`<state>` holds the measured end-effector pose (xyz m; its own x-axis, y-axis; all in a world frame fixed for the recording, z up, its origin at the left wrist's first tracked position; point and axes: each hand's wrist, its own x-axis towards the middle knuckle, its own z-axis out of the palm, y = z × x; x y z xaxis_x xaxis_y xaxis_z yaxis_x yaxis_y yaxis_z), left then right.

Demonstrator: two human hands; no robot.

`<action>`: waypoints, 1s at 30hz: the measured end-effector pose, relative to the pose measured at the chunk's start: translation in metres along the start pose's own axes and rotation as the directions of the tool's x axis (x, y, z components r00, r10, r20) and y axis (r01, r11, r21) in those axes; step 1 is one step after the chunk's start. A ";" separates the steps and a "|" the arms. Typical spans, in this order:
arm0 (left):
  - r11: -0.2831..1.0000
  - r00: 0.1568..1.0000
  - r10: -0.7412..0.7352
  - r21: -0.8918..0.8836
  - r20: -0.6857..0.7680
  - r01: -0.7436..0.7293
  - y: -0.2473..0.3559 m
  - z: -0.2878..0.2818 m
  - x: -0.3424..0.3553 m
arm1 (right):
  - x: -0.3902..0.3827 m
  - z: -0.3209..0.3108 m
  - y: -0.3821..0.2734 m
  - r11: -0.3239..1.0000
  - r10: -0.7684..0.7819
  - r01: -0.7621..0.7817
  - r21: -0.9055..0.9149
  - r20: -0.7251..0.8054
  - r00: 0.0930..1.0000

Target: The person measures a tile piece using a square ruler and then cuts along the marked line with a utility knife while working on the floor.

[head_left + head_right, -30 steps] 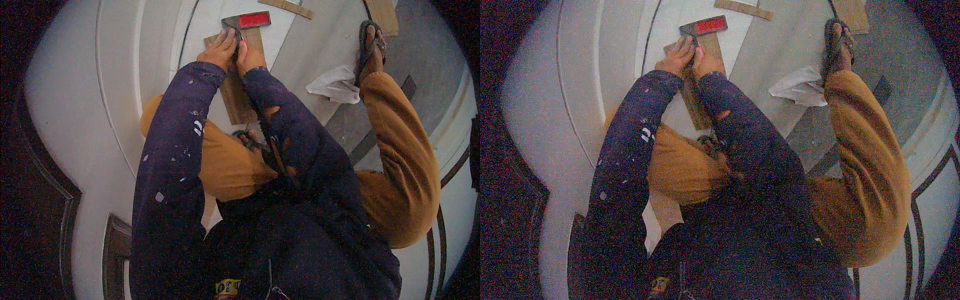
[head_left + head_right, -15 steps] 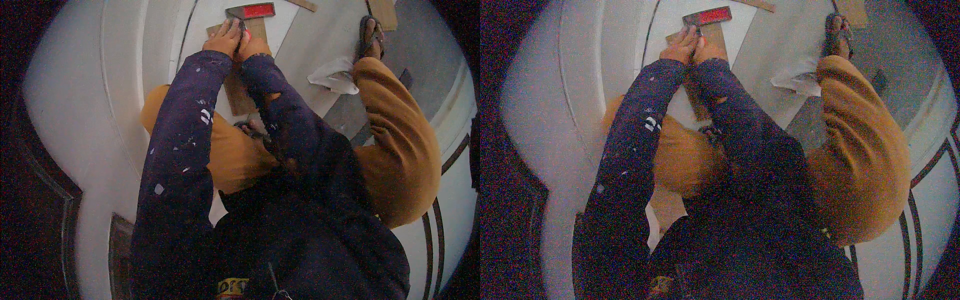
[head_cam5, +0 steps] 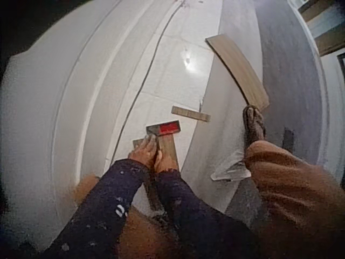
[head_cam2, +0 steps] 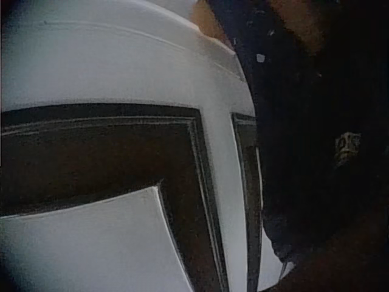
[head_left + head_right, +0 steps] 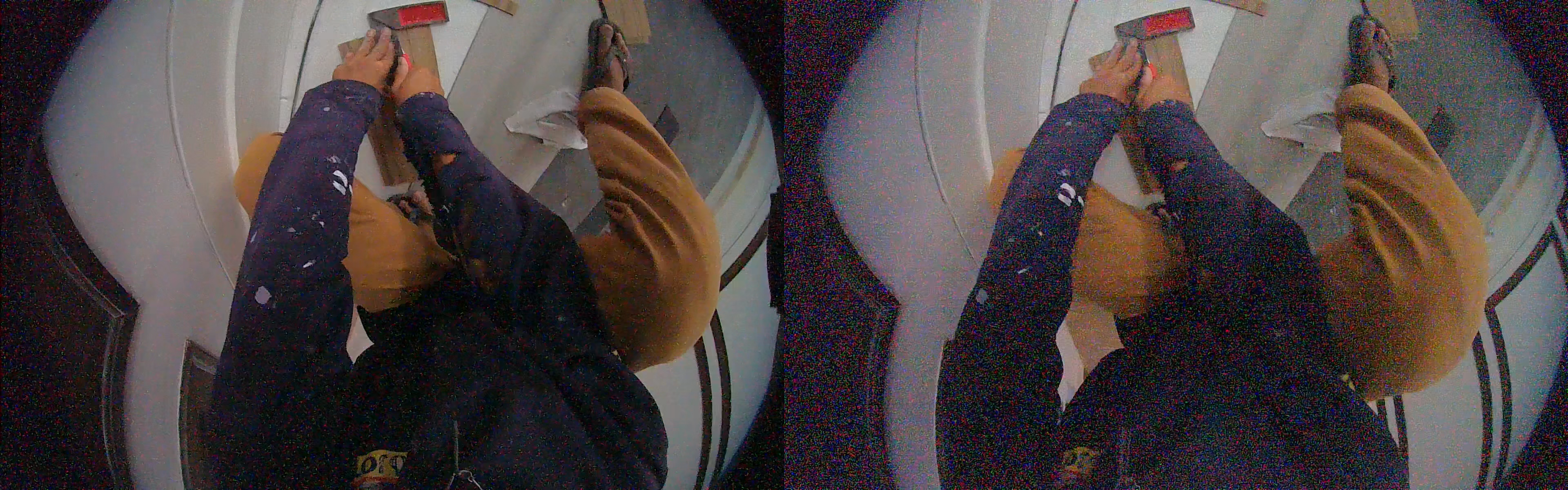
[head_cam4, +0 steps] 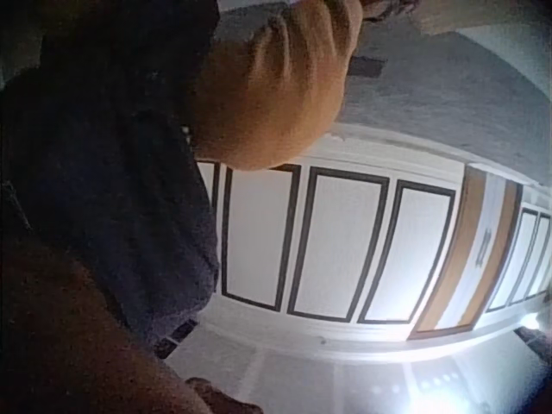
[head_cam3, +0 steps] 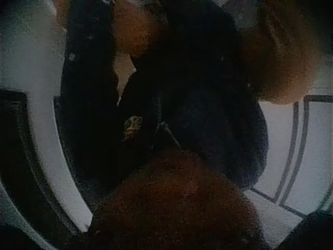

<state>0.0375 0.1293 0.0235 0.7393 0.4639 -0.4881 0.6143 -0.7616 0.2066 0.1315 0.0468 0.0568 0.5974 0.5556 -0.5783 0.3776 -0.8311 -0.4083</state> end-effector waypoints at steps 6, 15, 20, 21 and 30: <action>0.997 0.983 0.056 -0.044 -0.172 -0.064 0.001 0.012 -0.003 | 0.001 0.002 0.005 0.994 -0.017 0.023 0.107 -0.052 0.999; 0.996 0.992 0.071 -0.038 -0.105 -0.076 0.007 0.018 0.001 | 0.008 0.024 0.037 0.974 -0.179 0.207 0.095 -0.243 0.953; 0.998 0.997 0.067 -0.013 0.022 -0.067 -0.005 0.000 0.005 | 0.009 -0.001 0.012 0.991 0.011 -0.024 0.133 0.092 0.996; 0.996 0.996 0.078 -0.042 -0.036 -0.079 -0.002 -0.002 0.007 | 0.011 -0.004 0.014 0.992 0.012 -0.022 0.125 0.079 0.997; 0.983 0.990 0.066 -0.162 -0.127 -0.086 -0.020 0.009 0.006 | 0.031 -0.063 -0.008 0.989 -0.144 0.142 0.028 0.049 0.988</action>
<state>0.0270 0.1431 0.0090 0.8072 0.4665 -0.3616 0.5847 -0.7155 0.3823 0.1913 0.0685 0.0862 0.5018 0.6697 -0.5475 0.4385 -0.7425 -0.5064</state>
